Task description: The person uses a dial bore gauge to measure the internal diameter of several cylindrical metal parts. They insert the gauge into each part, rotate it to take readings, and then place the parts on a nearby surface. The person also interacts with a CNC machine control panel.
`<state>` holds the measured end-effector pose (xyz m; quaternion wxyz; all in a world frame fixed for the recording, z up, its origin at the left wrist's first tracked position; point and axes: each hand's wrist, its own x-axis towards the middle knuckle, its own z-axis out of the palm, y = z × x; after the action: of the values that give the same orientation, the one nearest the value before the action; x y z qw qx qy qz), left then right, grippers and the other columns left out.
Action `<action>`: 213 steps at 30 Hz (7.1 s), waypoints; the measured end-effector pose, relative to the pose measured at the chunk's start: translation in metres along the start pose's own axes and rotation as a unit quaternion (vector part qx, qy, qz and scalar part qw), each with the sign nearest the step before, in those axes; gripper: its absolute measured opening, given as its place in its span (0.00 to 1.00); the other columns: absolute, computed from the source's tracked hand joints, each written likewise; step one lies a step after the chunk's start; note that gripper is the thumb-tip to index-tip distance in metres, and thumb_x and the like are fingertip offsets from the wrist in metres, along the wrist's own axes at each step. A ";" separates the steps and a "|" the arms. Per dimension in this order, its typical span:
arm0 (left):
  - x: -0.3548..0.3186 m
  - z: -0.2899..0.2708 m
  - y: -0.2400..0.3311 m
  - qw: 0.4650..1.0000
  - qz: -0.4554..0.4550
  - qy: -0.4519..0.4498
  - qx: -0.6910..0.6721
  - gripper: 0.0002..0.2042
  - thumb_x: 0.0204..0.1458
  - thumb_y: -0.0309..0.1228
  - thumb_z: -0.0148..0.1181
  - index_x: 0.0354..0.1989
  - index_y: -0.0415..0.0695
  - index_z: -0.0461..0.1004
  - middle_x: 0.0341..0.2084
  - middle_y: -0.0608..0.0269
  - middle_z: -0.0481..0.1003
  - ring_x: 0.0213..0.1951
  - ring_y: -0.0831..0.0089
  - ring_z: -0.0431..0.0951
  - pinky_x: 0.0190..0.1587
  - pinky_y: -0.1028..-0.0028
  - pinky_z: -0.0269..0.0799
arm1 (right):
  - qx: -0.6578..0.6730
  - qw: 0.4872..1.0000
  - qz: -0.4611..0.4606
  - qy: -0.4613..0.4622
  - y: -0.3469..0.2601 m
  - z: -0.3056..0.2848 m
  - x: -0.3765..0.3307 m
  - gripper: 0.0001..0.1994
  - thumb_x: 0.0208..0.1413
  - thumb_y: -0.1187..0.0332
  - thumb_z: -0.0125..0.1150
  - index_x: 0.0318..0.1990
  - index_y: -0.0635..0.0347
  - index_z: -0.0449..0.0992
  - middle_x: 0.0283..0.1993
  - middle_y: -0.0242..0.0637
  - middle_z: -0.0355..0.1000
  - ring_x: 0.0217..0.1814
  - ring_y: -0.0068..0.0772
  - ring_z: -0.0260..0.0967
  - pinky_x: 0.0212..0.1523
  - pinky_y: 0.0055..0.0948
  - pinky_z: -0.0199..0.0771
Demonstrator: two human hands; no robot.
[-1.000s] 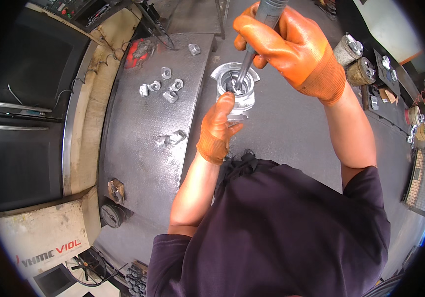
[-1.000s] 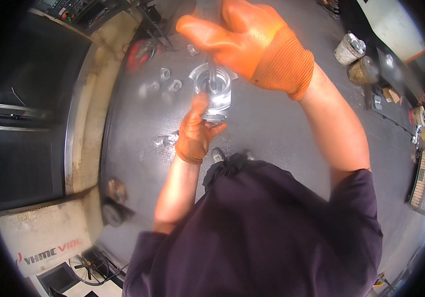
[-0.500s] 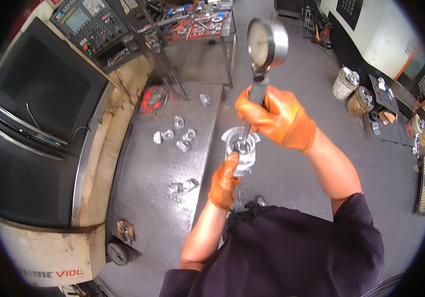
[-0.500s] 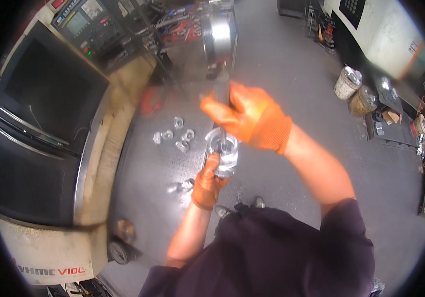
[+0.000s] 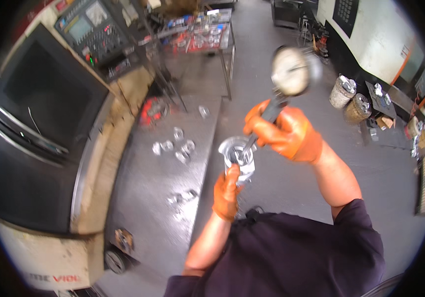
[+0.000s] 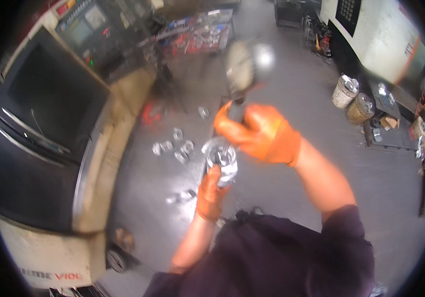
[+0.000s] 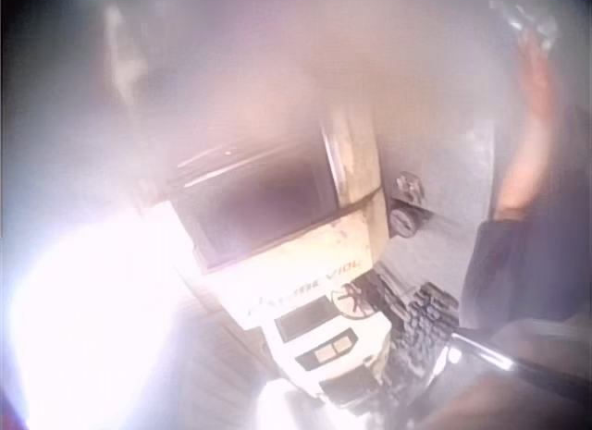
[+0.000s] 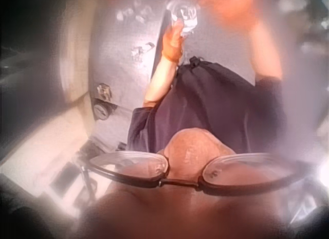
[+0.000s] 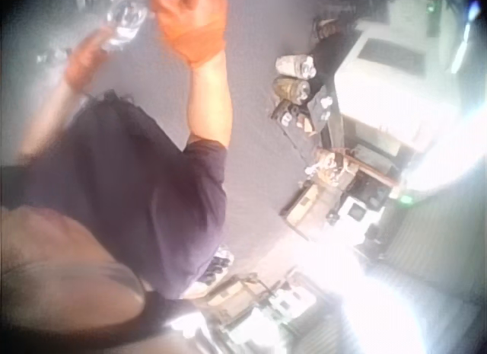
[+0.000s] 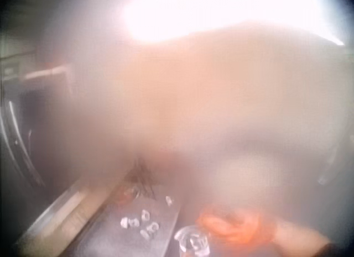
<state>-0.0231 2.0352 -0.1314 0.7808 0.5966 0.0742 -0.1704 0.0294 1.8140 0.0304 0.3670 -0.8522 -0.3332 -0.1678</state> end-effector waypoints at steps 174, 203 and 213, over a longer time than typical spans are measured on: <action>-0.035 -0.011 0.004 0.985 0.163 0.000 0.054 0.25 0.63 0.42 0.58 0.55 0.28 0.69 0.42 0.55 0.78 0.44 0.70 0.77 0.51 0.70 0.72 | 0.282 0.957 0.053 0.049 -0.029 0.009 -0.021 0.10 0.58 0.75 0.49 0.44 0.66 0.75 0.40 0.49 0.80 0.35 0.31 0.78 0.33 0.30 0.83; -0.028 0.019 -0.021 0.970 0.210 0.124 0.008 0.23 0.63 0.40 0.54 0.59 0.35 0.67 0.43 0.64 0.74 0.46 0.73 0.72 0.51 0.70 0.69 | 0.272 0.954 0.089 0.086 -0.045 0.029 -0.023 0.10 0.62 0.76 0.46 0.45 0.66 0.74 0.42 0.45 0.75 0.42 0.43 0.80 0.34 0.33 0.84; -0.027 0.020 -0.012 0.974 0.200 0.104 -0.019 0.35 0.60 0.50 0.57 0.65 0.32 0.61 0.54 0.55 0.70 0.55 0.68 0.69 0.61 0.68 0.63 | 0.427 0.874 0.231 0.023 -0.025 0.033 -0.029 0.14 0.63 0.66 0.51 0.44 0.66 0.78 0.46 0.48 0.77 0.43 0.39 0.80 0.38 0.34 0.84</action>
<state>-0.0545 2.0181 -0.1283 0.7980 0.5992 0.0373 0.0531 -0.0073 1.8376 0.0057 0.7313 -0.6608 -0.1577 0.0609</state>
